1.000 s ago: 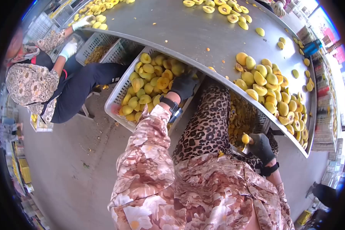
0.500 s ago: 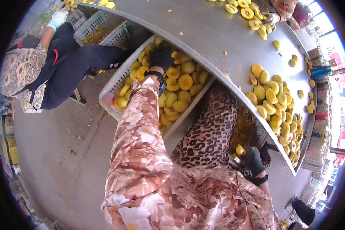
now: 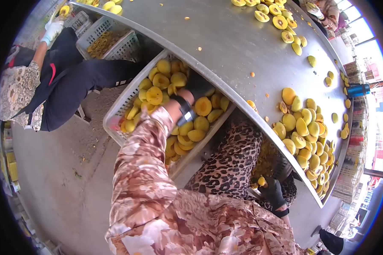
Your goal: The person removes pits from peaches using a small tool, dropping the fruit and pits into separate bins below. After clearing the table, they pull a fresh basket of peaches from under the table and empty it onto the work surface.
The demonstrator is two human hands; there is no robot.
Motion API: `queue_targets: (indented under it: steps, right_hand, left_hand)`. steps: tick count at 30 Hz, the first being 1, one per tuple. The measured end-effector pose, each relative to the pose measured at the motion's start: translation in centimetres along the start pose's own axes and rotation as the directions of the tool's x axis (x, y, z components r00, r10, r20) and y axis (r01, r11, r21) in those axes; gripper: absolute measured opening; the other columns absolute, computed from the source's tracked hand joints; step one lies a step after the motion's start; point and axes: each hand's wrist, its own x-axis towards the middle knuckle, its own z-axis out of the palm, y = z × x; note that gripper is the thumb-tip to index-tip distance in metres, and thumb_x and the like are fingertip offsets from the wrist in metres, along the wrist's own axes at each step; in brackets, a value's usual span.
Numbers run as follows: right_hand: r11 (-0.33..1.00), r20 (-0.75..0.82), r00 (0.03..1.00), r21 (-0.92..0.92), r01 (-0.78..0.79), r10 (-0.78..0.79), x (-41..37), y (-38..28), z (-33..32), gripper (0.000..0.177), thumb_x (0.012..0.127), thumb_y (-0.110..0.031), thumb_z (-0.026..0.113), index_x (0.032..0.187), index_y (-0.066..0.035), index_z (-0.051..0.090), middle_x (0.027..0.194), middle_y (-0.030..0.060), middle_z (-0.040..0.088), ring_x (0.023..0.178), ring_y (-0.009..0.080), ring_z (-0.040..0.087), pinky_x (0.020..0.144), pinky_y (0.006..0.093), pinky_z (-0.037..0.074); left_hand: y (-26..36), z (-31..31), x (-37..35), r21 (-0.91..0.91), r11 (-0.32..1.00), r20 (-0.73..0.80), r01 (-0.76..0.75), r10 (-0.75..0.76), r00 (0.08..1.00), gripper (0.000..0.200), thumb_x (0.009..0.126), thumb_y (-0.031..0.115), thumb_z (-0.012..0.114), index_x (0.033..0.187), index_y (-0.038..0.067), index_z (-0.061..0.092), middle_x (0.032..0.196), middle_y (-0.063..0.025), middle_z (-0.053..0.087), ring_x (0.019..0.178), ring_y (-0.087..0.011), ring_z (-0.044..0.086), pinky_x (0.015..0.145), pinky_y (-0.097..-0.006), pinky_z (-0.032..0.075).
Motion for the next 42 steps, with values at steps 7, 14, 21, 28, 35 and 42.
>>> queue_targets:
  steps: [7,14,21,28,35,42]
  right_hand:
    - [0.986,-0.056,0.985,-0.030,0.163,-0.165,2.8,-1.3,-0.9,0.024,0.075,-0.015,0.079,0.095,-0.003,0.070,0.078,0.0189,0.066,0.074,0.0427,0.062,0.066,0.0499,0.048]
    - [0.999,0.007,0.999,-0.009,-0.043,0.043,1.3,-0.9,-2.1,0.019,0.078,-0.011,0.073,0.095,-0.003,0.072,0.082,0.0209,0.070,0.075,0.0411,0.068,0.066,0.0463,0.052]
    - [0.988,-0.105,0.983,0.027,0.151,-0.148,3.0,-2.2,-0.1,0.015,0.079,-0.011,0.071,0.089,-0.001,0.068,0.074,0.0219,0.065,0.069,0.0451,0.063,0.059,0.0490,0.047]
    - [0.988,-0.127,0.984,0.107,-0.111,0.125,0.1,-0.9,-2.7,0.016,0.078,-0.015,0.074,0.088,-0.003,0.072,0.077,0.0217,0.068,0.073,0.0417,0.068,0.063,0.0446,0.052]
    - [0.992,-0.305,0.952,0.124,0.020,0.018,-0.8,-0.4,-1.1,0.012,0.081,-0.008,0.070,0.092,-0.002,0.069,0.074,0.0189,0.067,0.066,0.0324,0.067,0.060,0.0402,0.051]
    - [0.891,-0.637,0.752,0.426,0.160,0.169,2.6,-0.3,0.7,0.007,0.086,0.001,0.067,0.091,-0.004,0.068,0.078,0.0053,0.069,0.071,0.0121,0.065,0.066,0.0279,0.053]
  left_hand:
    - [1.5,-1.4,1.4,0.068,0.997,0.409,0.034,-0.059,0.911,0.052,0.103,0.045,0.048,0.140,0.009,0.057,0.143,-0.0139,0.057,0.134,-0.0249,0.051,0.113,-0.0349,0.039]
    - [-10.1,-5.1,-2.7,0.347,0.931,0.170,0.111,-0.178,0.969,0.056,0.092,0.048,0.064,0.137,0.014,0.057,0.146,-0.0175,0.051,0.140,-0.0378,0.041,0.113,-0.0558,0.034]
    - [-8.9,-2.0,-6.2,0.484,0.874,0.059,0.041,-0.080,0.995,0.076,0.091,0.055,0.062,0.156,0.025,0.037,0.165,-0.0085,0.029,0.149,-0.0492,0.023,0.116,-0.0679,0.021]
    - [1.3,-2.5,-5.1,0.600,0.780,-0.145,0.178,-0.113,0.983,0.067,0.097,0.053,0.055,0.150,0.013,0.046,0.161,-0.0151,0.037,0.139,-0.0450,0.044,0.116,-0.0684,0.022]
    - [3.1,5.2,-1.9,0.132,0.957,0.128,-0.257,0.240,0.962,0.033,0.095,0.034,0.058,0.106,0.006,0.073,0.099,-0.0177,0.075,0.094,-0.0408,0.070,0.083,-0.0504,0.054]
    - [6.4,-2.6,-7.6,-0.363,0.929,-0.463,0.069,-0.244,0.852,0.019,0.097,0.014,0.061,0.103,0.000,0.072,0.092,-0.0182,0.074,0.075,-0.0261,0.067,0.075,-0.0379,0.055]
